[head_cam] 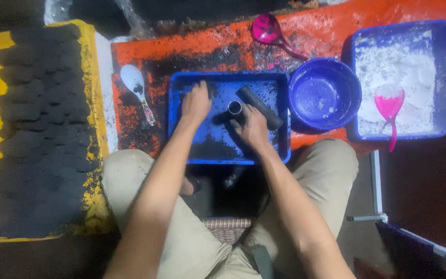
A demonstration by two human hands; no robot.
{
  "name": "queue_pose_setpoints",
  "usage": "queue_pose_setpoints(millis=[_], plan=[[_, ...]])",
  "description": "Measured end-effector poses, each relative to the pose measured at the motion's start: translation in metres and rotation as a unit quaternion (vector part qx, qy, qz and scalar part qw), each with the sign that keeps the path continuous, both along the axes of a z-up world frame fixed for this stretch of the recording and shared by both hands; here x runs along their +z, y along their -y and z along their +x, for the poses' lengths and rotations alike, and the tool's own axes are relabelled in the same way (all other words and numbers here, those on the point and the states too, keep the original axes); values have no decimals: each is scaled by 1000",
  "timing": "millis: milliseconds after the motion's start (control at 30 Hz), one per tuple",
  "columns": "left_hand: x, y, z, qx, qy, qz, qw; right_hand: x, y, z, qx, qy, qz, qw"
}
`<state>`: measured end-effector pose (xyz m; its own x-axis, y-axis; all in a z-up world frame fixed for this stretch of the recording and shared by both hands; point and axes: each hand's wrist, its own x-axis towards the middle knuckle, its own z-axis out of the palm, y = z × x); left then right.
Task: Molding charcoal powder into cylindrical briquettes using a manual press tool.
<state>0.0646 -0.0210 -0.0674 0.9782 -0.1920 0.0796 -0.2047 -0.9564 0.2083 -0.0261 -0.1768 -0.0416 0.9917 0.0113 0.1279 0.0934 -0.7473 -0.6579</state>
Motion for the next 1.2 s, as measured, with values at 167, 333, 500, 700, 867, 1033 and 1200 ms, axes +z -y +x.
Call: queue_pose_setpoints(millis=[167,333,500,700,867,1033,1200], plan=[[61,-3,-16,-67,-136,-228,962,-2,-2,0,-9,0,-3,1000],[109,12,-40,-94,-151,-276,944,3,-4,-2,-16,-24,-20,999],[110,19,-45,-153,-117,-261,946,16,-6,-4,-14,-31,-19,999],[114,28,-45,-150,-71,-209,964,26,-8,-6,-1,-25,-41,999],[115,31,-44,-162,-52,-211,963,34,-10,-7,-5,-27,-34,999],[117,37,-45,-159,-60,-210,963,34,-9,-7,-6,-28,-26,999],[104,42,-45,-155,-65,-193,967,32,-9,-9,-5,-14,-12,1000]])
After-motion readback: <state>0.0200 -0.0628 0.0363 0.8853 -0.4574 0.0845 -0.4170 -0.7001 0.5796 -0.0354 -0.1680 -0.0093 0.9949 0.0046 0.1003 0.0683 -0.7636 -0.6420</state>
